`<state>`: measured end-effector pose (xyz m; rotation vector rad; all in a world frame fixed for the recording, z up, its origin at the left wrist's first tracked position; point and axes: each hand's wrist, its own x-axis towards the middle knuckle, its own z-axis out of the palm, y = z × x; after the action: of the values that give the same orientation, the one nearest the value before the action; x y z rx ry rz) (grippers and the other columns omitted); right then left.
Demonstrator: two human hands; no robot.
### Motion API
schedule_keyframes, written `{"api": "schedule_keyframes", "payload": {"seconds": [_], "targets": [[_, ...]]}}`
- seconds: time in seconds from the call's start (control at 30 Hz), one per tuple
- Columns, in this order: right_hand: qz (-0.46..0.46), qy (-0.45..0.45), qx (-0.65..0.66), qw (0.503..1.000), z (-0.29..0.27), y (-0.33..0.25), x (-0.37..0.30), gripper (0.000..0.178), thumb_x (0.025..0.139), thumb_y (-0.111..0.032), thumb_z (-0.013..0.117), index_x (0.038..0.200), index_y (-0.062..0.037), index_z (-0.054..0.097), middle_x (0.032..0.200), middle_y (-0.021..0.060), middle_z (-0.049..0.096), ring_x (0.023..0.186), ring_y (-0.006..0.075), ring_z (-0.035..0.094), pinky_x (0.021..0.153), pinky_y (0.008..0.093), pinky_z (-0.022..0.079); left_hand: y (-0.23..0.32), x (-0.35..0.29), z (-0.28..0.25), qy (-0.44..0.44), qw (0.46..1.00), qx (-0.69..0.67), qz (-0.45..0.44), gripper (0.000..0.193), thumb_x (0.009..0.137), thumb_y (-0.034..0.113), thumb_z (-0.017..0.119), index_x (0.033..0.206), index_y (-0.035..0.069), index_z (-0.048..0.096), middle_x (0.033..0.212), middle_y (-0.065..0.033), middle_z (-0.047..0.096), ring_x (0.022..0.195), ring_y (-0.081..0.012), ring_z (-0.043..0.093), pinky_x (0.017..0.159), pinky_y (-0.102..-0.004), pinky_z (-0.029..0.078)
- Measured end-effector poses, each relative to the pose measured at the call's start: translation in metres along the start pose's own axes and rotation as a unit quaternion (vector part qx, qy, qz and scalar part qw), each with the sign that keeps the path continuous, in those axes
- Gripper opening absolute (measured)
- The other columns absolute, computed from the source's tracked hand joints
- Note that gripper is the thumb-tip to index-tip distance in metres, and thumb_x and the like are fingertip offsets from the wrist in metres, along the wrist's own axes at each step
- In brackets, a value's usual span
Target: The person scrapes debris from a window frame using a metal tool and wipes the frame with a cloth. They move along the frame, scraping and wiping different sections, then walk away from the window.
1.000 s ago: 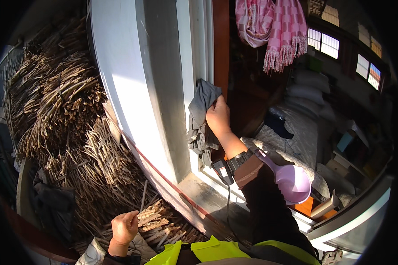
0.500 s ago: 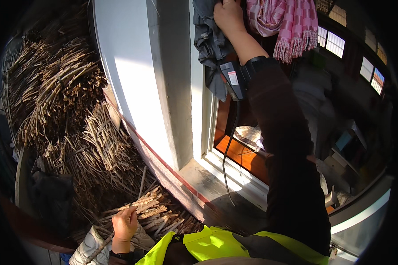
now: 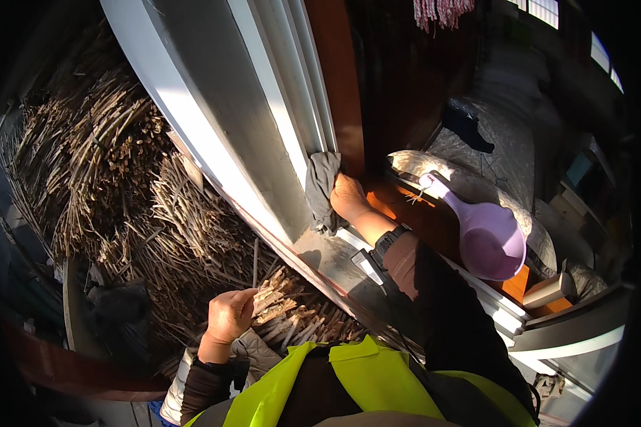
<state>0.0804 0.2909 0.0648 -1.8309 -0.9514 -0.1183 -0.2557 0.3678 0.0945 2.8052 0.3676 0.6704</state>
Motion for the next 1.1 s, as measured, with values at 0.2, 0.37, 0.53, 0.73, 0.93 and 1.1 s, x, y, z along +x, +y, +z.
{"api": "schedule_keyframes", "payload": {"seconds": [0.2, 0.37, 0.53, 0.73, 0.93, 1.1], "targets": [[0.189, -0.221, -0.204, 0.935, -0.002, 0.027, -0.041, 0.029, 0.087, -0.017, 0.040, 0.102, -0.0047, 0.061, 0.111, 0.0229, 0.061, 0.106, 0.0394, 0.057, 0.091, 0.0451, 0.045, 0.005, -0.005, 0.003, -0.023, 1.000, 0.003, -0.003, 0.013, 0.076, 0.002, 0.063, 0.088, 0.004, 0.068, 0.070, -0.0110, 0.065, 0.062, -0.0270, 0.063, 0.056, -0.0324, 0.050], [0.126, -0.293, -0.306, 0.897, -0.008, 0.007, -0.018, 0.032, 0.087, -0.016, 0.045, 0.106, -0.0046, 0.067, 0.113, 0.0208, 0.062, 0.104, 0.0355, 0.061, 0.087, 0.0397, 0.050, 0.004, -0.017, 0.005, -0.057, 0.998, -0.006, -0.019, 0.015, 0.076, 0.000, 0.063, 0.090, 0.004, 0.068, 0.073, -0.0130, 0.065, 0.064, -0.0285, 0.063, 0.058, -0.0328, 0.050], [0.132, -0.250, -0.274, 0.919, -0.040, -0.022, 0.003, 0.034, 0.082, -0.013, 0.046, 0.106, -0.0029, 0.067, 0.110, 0.0196, 0.064, 0.103, 0.0335, 0.063, 0.087, 0.0428, 0.049, -0.003, -0.037, 0.005, -0.039, 0.998, -0.007, -0.058, 0.012, 0.077, 0.003, 0.064, 0.087, 0.006, 0.068, 0.080, -0.0125, 0.068, 0.071, -0.0283, 0.067, 0.063, -0.0328, 0.053], [-0.051, -0.087, -0.276, 0.956, -0.091, -0.057, 0.046, 0.029, 0.081, -0.010, 0.043, 0.102, -0.0046, 0.062, 0.103, 0.0198, 0.064, 0.098, 0.0389, 0.060, 0.086, 0.0468, 0.047, -0.007, -0.045, 0.017, -0.055, 0.995, -0.020, -0.081, 0.013, 0.076, 0.003, 0.065, 0.088, 0.006, 0.068, 0.080, -0.0136, 0.068, 0.072, -0.0298, 0.066, 0.064, -0.0334, 0.053], [-0.027, -0.044, -0.270, 0.962, -0.069, -0.057, 0.020, 0.022, 0.086, -0.014, 0.042, 0.100, -0.0045, 0.056, 0.093, 0.0246, 0.064, 0.092, 0.0437, 0.060, 0.084, 0.0518, 0.045, -0.008, -0.038, 0.027, -0.053, 0.997, -0.026, -0.050, 0.013, 0.078, 0.002, 0.064, 0.090, 0.003, 0.068, 0.077, -0.0141, 0.066, 0.069, -0.0290, 0.065, 0.062, -0.0321, 0.052], [0.024, -0.128, -0.285, 0.950, -0.058, -0.040, 0.006, 0.026, 0.085, -0.012, 0.039, 0.103, -0.0043, 0.057, 0.101, 0.0234, 0.064, 0.098, 0.0421, 0.060, 0.086, 0.0502, 0.046, -0.009, -0.040, 0.033, -0.048, 0.996, -0.027, -0.070, 0.012, 0.078, 0.005, 0.064, 0.089, 0.007, 0.069, 0.078, -0.0121, 0.067, 0.068, -0.0289, 0.065, 0.060, -0.0332, 0.052]]}}
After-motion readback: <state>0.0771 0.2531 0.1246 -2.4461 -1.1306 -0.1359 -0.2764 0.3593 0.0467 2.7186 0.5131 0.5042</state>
